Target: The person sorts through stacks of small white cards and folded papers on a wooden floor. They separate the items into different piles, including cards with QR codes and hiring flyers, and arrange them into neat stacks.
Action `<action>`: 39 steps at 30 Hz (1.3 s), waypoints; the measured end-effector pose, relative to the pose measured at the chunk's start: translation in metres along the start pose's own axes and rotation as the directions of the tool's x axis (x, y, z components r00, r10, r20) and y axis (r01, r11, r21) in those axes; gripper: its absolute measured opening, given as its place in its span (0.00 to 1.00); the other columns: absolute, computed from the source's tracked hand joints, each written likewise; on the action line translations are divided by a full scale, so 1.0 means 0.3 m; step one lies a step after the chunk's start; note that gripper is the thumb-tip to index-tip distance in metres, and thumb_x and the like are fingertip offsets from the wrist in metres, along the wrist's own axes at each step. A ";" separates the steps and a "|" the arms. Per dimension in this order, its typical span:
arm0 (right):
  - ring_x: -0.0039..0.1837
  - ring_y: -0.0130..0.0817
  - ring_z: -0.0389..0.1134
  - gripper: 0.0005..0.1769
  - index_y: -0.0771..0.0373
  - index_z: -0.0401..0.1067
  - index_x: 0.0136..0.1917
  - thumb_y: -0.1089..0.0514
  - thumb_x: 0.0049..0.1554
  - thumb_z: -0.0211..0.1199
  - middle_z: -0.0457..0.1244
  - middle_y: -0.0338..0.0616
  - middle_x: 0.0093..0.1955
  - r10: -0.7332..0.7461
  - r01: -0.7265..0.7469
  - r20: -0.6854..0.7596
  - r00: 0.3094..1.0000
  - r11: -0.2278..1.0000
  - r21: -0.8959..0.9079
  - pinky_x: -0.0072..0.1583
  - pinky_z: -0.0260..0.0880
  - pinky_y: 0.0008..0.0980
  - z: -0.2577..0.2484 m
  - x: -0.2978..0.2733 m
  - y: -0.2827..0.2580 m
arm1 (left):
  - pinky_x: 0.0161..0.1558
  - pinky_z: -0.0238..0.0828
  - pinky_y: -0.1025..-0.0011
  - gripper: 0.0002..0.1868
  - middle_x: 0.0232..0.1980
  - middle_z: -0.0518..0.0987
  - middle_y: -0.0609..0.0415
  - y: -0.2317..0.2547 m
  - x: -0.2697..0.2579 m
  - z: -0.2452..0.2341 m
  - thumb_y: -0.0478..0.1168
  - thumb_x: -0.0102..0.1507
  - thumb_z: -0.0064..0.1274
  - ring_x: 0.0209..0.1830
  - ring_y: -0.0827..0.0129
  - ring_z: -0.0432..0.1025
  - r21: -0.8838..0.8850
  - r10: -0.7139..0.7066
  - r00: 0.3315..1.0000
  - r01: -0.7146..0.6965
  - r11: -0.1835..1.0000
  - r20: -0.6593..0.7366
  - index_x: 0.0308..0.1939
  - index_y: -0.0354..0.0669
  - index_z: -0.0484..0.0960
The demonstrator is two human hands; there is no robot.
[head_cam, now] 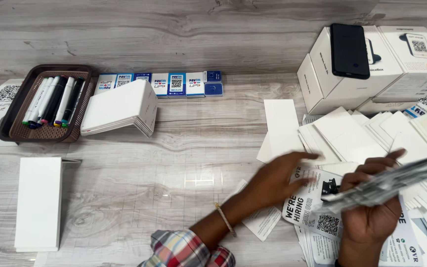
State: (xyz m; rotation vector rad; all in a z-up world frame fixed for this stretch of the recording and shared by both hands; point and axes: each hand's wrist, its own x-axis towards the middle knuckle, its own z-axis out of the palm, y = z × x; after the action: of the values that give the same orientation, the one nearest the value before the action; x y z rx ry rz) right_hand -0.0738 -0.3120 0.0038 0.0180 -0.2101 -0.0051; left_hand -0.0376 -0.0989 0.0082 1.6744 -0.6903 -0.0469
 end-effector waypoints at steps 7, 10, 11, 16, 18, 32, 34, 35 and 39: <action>0.56 0.22 0.65 0.08 0.55 0.69 0.62 0.51 0.75 0.56 0.62 0.33 0.52 -0.010 0.004 0.070 0.997 0.996 0.088 0.59 0.65 0.25 0.005 0.005 -0.009 | 0.73 0.67 0.63 0.22 0.71 0.75 0.59 -0.052 -0.077 0.152 0.47 0.65 0.58 0.75 0.64 0.66 0.670 0.203 0.954 -0.300 0.679 0.221 0.64 0.59 0.78; 0.55 0.21 0.66 0.09 0.54 0.69 0.61 0.50 0.73 0.57 0.62 0.33 0.52 -0.016 0.007 0.080 0.997 0.994 0.112 0.59 0.66 0.26 -0.009 0.006 -0.009 | 0.70 0.65 0.62 0.18 0.67 0.73 0.57 -0.043 -0.064 0.142 0.48 0.71 0.55 0.71 0.63 0.66 0.662 0.062 0.942 -0.278 0.696 0.331 0.65 0.54 0.77; 0.55 0.21 0.66 0.09 0.54 0.69 0.62 0.49 0.73 0.56 0.62 0.33 0.52 -0.009 -0.001 0.078 0.997 0.992 0.128 0.59 0.66 0.26 -0.012 0.004 -0.009 | 0.70 0.65 0.60 0.21 0.66 0.73 0.56 -0.026 -0.063 0.133 0.50 0.69 0.56 0.71 0.62 0.66 0.641 0.044 0.936 -0.272 0.718 0.349 0.65 0.53 0.77; 0.57 0.24 0.66 0.13 0.53 0.69 0.64 0.48 0.80 0.46 0.62 0.34 0.52 0.039 -0.055 0.140 0.989 0.992 0.112 0.58 0.67 0.26 -0.025 -0.007 -0.033 | 0.72 0.60 0.48 0.46 0.71 0.68 0.44 0.020 -0.076 0.080 0.64 0.46 0.63 0.76 0.48 0.60 0.533 0.193 0.912 -0.372 0.760 0.363 0.65 0.50 0.75; 0.59 0.25 0.68 0.15 0.55 0.69 0.65 0.48 0.81 0.43 0.62 0.36 0.53 0.025 -0.040 0.186 0.982 0.996 0.076 0.60 0.68 0.28 -0.042 -0.002 -0.037 | 0.71 0.61 0.47 0.40 0.72 0.68 0.45 0.002 -0.084 0.099 0.62 0.50 0.62 0.76 0.47 0.60 0.590 0.174 0.908 -0.384 0.711 0.381 0.64 0.53 0.76; 0.63 0.28 0.68 0.24 0.64 0.68 0.63 0.53 0.79 0.30 0.63 0.42 0.54 0.128 -0.158 0.387 0.913 0.986 0.047 0.63 0.69 0.27 -0.030 0.005 -0.043 | 0.60 0.78 0.55 0.28 0.66 0.77 0.47 -0.040 -0.127 0.119 0.55 0.55 0.53 0.66 0.50 0.74 0.659 0.435 0.852 -0.508 0.555 0.291 0.58 0.52 0.78; 0.65 0.31 0.69 0.23 0.66 0.68 0.62 0.54 0.82 0.32 0.63 0.43 0.54 0.091 -0.131 0.393 0.915 0.988 0.076 0.63 0.69 0.29 -0.026 0.026 -0.025 | 0.60 0.80 0.58 0.15 0.66 0.79 0.51 -0.036 -0.126 0.126 0.45 0.66 0.54 0.66 0.54 0.76 0.735 0.375 0.853 -0.509 0.448 0.362 0.56 0.53 0.79; 0.65 0.32 0.69 0.23 0.67 0.68 0.62 0.54 0.82 0.33 0.63 0.44 0.53 0.071 -0.114 0.389 0.918 0.990 0.087 0.63 0.70 0.30 -0.023 0.027 -0.020 | 0.59 0.80 0.60 0.14 0.65 0.79 0.52 -0.040 -0.130 0.129 0.44 0.68 0.54 0.66 0.56 0.76 0.733 0.346 0.859 -0.505 0.456 0.377 0.57 0.52 0.79; 0.64 0.34 0.70 0.21 0.68 0.68 0.62 0.55 0.82 0.36 0.64 0.45 0.54 0.041 -0.085 0.376 0.926 0.991 0.099 0.62 0.70 0.33 -0.014 0.024 -0.021 | 0.62 0.79 0.62 0.13 0.61 0.82 0.55 -0.041 -0.121 0.118 0.43 0.70 0.55 0.63 0.62 0.77 0.727 0.326 0.871 -0.487 0.484 0.367 0.59 0.53 0.80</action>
State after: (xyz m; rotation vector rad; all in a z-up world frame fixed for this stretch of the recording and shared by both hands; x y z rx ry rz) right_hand -0.0658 -0.3181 0.0012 0.1250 -0.5931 0.0686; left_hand -0.0763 -0.1129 -0.0238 2.3376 -1.3963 0.5596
